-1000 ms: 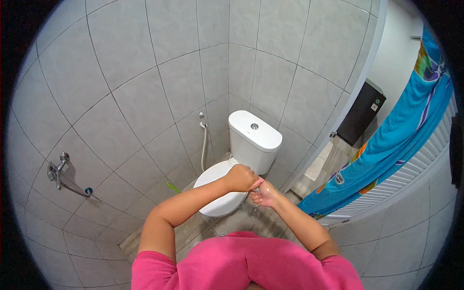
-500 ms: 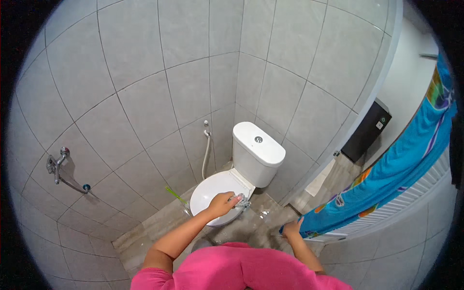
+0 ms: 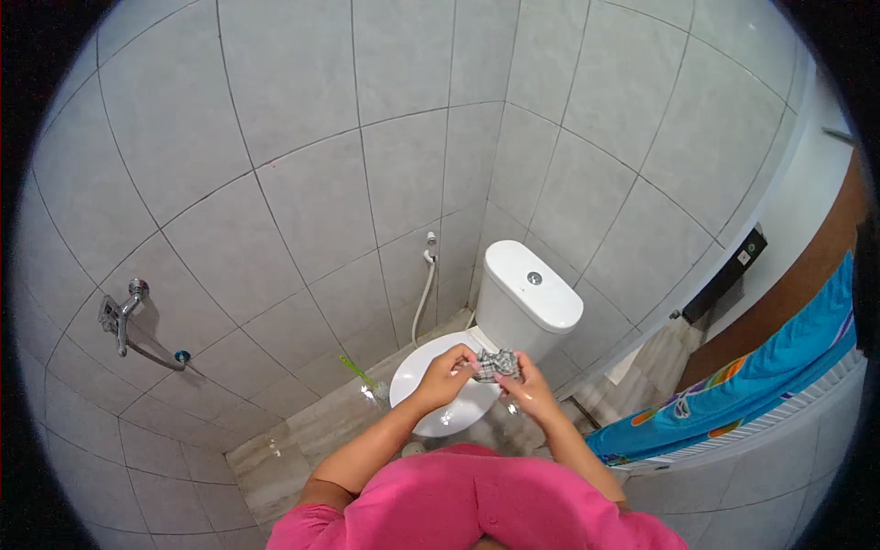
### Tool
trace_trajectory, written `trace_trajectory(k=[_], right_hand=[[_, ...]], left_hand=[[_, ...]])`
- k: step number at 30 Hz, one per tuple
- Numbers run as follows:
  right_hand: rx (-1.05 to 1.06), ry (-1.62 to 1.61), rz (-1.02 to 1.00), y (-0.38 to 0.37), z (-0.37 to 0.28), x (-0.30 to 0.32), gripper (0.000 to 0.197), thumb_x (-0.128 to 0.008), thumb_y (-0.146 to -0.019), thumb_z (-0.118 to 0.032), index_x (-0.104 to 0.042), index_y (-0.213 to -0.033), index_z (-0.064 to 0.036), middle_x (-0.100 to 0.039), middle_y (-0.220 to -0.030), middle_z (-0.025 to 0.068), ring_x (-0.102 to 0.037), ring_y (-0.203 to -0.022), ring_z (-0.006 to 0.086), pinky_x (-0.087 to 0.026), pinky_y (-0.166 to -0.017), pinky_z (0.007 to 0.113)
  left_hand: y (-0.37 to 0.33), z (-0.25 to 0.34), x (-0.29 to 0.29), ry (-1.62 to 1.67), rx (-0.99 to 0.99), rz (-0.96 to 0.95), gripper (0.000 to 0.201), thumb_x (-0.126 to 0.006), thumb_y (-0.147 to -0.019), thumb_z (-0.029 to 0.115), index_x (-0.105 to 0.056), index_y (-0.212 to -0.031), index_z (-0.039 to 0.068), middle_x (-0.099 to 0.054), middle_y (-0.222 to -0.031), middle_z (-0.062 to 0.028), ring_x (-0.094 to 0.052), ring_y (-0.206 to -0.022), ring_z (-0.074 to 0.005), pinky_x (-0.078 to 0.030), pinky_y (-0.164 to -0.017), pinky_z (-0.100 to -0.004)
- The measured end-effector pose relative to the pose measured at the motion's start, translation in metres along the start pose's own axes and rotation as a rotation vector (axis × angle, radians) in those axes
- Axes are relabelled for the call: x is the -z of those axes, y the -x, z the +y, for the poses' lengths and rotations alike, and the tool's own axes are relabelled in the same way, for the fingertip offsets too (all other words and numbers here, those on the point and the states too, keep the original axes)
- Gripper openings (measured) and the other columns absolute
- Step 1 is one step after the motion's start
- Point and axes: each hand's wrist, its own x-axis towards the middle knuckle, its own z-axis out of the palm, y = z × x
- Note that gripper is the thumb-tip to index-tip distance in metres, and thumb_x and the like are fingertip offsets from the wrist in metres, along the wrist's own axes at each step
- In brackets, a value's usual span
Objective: The person cleans the bathroom by wiping the tiled walls and the shower faucet with a cloth. They repeatedly rinse the cloth at the sink and wring it out before continuing to wipe different sections of the wall and fixtures.
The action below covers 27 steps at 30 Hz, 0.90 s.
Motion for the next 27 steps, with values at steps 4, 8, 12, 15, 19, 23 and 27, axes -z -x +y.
trace_trajectory(k=[4,8,12,15,19,23,27], right_hand=[[0.053,-0.03,-0.013,-0.016,-0.031,-0.002,0.037,-0.064,-0.073,-0.009,-0.045,-0.105,-0.0051,-0.055,-0.088,0.0004,-0.051,-0.079,0.0081,-0.041,-0.072,0.021],[0.011,0.061,-0.178,-0.031,-0.019,-0.016,0.048,-0.065,-0.075,-0.017,-0.042,-0.115,-0.0007,-0.055,-0.1,0.0043,-0.051,-0.09,0.0119,-0.039,-0.081,0.024],[-0.054,0.004,-0.328,-0.041,0.015,-0.022,0.047,-0.063,-0.077,-0.024,-0.046,-0.112,0.001,-0.056,-0.098,0.0046,-0.05,-0.09,0.0128,-0.039,-0.08,0.025],[-0.041,0.33,-0.381,-0.045,0.029,-0.035,0.038,-0.063,-0.077,-0.027,-0.055,-0.101,0.0011,-0.058,-0.09,0.0038,-0.05,-0.083,0.0115,-0.04,-0.073,0.024],[-0.23,0.04,-0.202,-0.036,0.064,-0.073,0.018,-0.059,-0.079,-0.024,-0.056,-0.079,-0.0056,-0.049,-0.066,-0.0038,-0.04,-0.063,0.0059,-0.032,-0.058,0.021],[-0.074,0.234,0.142,-0.028,0.091,-0.114,0.041,-0.057,-0.079,-0.016,-0.039,-0.115,-0.0088,-0.049,-0.092,0.0069,-0.045,-0.074,0.0131,-0.039,-0.07,0.025],[-0.078,0.203,-0.178,-0.026,0.077,-0.159,0.05,-0.054,-0.081,-0.02,-0.029,-0.123,-0.0131,-0.045,-0.103,0.012,-0.045,-0.091,0.0196,-0.04,-0.077,0.032]], left_hand=[[-0.002,0.021,0.033,0.168,-0.095,0.148,0.006,-0.047,-0.086,0.012,-0.045,-0.086,0.006,-0.051,-0.085,-0.0012,-0.049,-0.078,-0.0088,-0.04,-0.071,-0.0227],[0.009,0.039,0.058,0.464,-0.003,0.135,0.012,-0.043,-0.089,0.022,-0.043,-0.089,0.01,-0.045,-0.076,0.0036,-0.045,-0.071,-0.0056,-0.038,-0.067,-0.0202],[0.03,0.064,0.073,0.499,-0.005,0.43,0.01,-0.042,-0.089,0.023,-0.043,-0.088,0.013,-0.042,-0.072,0.0065,-0.04,-0.063,-0.0026,-0.032,-0.057,-0.0176],[0.056,0.064,0.08,0.345,0.018,0.498,0.01,-0.043,-0.089,0.023,-0.043,-0.087,0.013,-0.041,-0.07,0.0067,-0.039,-0.062,-0.0026,-0.032,-0.056,-0.0169],[0.087,0.047,0.076,0.327,0.086,0.487,0.012,-0.043,-0.089,0.023,-0.042,-0.086,0.012,-0.04,-0.067,0.0052,-0.038,-0.059,-0.0037,-0.034,-0.053,-0.0189],[0.108,0.041,0.095,0.24,0.045,0.436,0.012,-0.044,-0.089,0.022,-0.042,-0.089,0.01,-0.043,-0.069,0.0035,-0.042,-0.061,-0.0058,-0.037,-0.054,-0.0203],[0.122,0.026,0.128,0.196,0.041,0.34,0.013,-0.044,-0.089,0.023,-0.043,-0.089,0.01,-0.044,-0.073,0.0023,-0.043,-0.062,-0.0065,-0.038,-0.057,-0.0208]])
